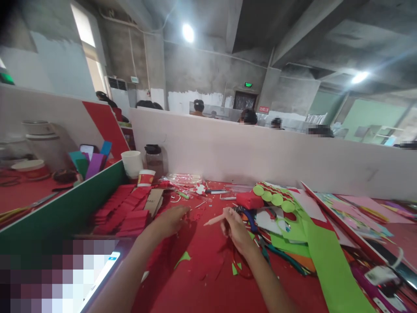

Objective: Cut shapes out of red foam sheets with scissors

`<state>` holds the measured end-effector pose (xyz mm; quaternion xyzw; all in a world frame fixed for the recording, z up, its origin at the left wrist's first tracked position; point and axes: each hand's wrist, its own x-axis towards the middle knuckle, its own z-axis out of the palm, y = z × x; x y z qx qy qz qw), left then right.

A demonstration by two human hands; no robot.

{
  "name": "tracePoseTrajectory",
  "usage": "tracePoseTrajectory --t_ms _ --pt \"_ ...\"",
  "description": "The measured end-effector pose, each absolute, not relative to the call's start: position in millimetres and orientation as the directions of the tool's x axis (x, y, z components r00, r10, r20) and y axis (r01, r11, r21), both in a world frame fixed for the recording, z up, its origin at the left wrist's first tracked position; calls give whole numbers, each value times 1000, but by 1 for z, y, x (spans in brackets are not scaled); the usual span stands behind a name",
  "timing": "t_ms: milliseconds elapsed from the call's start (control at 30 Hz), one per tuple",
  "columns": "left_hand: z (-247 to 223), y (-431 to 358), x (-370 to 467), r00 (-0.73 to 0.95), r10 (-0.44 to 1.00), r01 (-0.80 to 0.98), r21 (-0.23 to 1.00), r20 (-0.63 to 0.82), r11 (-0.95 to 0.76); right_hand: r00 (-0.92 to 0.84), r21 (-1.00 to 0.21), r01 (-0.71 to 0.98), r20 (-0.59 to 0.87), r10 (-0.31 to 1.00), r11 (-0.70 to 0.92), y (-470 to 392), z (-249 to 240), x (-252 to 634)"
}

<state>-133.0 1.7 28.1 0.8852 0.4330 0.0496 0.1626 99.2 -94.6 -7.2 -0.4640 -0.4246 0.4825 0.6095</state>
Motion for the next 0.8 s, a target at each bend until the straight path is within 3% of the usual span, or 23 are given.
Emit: tracePoseTrajectory --t_ms 133,300,533,667,800 --pt "25 -2 -127 755 628 635 445 -188 -631 48 -963 -267 24 999 36 -99 -11 92" --pt "22 -8 -115 797 541 599 466 -269 -651 -22 -944 -329 -6 1000 -13 -104 -8 93" --pt "26 -6 -122 715 618 698 389 -327 -601 -141 -979 -155 -110 984 -132 -107 -4 93" --pt "29 -8 -123 679 648 734 325 -345 -596 -73 -995 -57 -76 994 -80 -106 -5 87" --pt "32 -12 -122 650 683 760 291 -333 -581 86 -995 -95 -31 996 -23 -106 -6 78"
